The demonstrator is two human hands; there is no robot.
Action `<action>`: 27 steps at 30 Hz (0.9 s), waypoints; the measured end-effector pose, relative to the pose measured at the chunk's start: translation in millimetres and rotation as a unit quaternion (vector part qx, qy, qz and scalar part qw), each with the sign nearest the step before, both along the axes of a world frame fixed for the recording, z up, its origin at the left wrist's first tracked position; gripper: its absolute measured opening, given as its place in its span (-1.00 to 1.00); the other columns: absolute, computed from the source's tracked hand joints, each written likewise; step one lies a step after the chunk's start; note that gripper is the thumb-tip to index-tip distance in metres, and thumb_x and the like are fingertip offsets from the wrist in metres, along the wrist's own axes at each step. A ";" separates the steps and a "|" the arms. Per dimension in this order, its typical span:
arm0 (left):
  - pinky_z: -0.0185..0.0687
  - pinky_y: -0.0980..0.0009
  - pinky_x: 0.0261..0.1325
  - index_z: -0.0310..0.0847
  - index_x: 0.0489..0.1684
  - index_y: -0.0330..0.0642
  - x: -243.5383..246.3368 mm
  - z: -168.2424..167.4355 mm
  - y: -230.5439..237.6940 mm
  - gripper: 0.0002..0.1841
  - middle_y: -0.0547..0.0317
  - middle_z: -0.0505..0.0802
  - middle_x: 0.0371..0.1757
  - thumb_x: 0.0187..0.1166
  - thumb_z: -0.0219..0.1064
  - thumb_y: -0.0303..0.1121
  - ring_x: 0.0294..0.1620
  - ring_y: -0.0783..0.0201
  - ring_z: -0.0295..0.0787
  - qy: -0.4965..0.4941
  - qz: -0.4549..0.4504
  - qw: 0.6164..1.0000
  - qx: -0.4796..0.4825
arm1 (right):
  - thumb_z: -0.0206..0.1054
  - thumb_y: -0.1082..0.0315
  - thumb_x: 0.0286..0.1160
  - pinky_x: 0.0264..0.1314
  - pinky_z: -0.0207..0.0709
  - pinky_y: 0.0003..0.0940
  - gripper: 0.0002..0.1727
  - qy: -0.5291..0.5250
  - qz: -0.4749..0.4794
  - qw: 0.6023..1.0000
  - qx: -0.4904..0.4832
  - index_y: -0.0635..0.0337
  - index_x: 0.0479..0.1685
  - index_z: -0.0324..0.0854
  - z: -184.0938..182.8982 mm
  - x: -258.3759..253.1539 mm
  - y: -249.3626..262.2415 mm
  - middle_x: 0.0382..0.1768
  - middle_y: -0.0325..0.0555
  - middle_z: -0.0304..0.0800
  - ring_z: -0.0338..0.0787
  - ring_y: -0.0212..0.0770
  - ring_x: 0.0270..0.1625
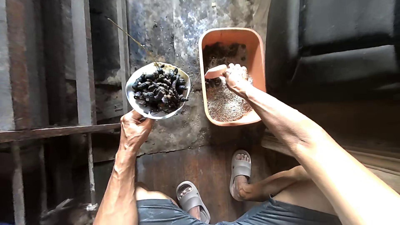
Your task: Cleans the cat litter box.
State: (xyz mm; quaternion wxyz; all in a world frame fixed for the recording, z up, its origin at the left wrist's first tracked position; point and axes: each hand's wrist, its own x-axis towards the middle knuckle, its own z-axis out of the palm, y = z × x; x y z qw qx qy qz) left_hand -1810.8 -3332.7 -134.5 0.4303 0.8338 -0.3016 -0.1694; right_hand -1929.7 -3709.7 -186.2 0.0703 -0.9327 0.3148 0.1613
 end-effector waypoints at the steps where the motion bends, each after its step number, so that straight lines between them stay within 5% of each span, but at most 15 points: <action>1: 0.67 0.54 -0.04 0.79 -0.18 -0.22 0.8 0.0 -0.7 -0.86 0.24 0.86 -0.26 0.51 0.46 -0.34 -0.24 0.63 0.74 -0.001 0.000 1.000 -0.002 | 0.07 0.28 0.74 0.36 0.42 0.32 -0.65 0.009 -0.001 1.000 -0.002 0.28 0.12 0.73 5.0 -2.4 -3.3 0.30 0.26 0.70 0.63 0.32 0.42; 6: 0.70 0.52 0.06 0.79 -0.11 -0.26 0.5 0.0 -0.2 -0.82 0.19 0.89 -0.19 0.50 0.46 -0.34 -0.16 0.62 0.78 -0.001 -0.004 1.000 -0.014 | 0.03 0.29 0.78 0.45 0.36 0.36 -0.61 0.006 -0.025 1.000 0.003 0.34 0.19 0.71 37.9 -4.1 -11.2 0.35 0.29 0.69 0.59 0.34 0.49; 15: 0.69 0.55 0.08 0.80 -0.12 -0.23 1.1 -1.9 7.3 -0.82 0.23 0.88 -0.17 0.51 0.46 -0.31 -0.14 0.65 0.77 -0.009 -0.006 1.000 -0.017 | 0.16 0.36 0.67 0.35 0.42 0.30 -0.72 -0.032 0.094 0.995 -0.008 0.15 0.07 0.81 -4.5 -21.1 -6.9 0.23 0.21 0.75 0.64 0.31 0.37; 22: 0.67 0.58 0.10 0.78 -0.11 -0.27 0.5 3.0 5.1 -0.83 0.23 0.88 -0.17 0.50 0.46 -0.37 -0.13 0.69 0.75 -0.002 -0.002 1.000 -0.030 | 0.17 0.35 0.63 0.32 0.43 0.35 -0.69 -0.007 0.026 1.000 -0.007 0.12 0.12 0.80 19.5 -25.6 -24.3 0.28 0.18 0.76 0.66 0.29 0.41; 27: 0.68 0.55 0.07 0.78 -0.11 -0.25 -0.6 -0.4 6.6 -0.82 0.23 0.88 -0.20 0.50 0.46 -0.33 -0.16 0.66 0.75 -0.010 -0.001 1.000 -0.019 | 0.08 0.31 0.73 0.41 0.39 0.35 -0.64 -0.047 -0.016 0.999 0.013 0.07 0.22 0.79 -4.3 -14.2 -25.7 0.35 0.19 0.71 0.59 0.31 0.48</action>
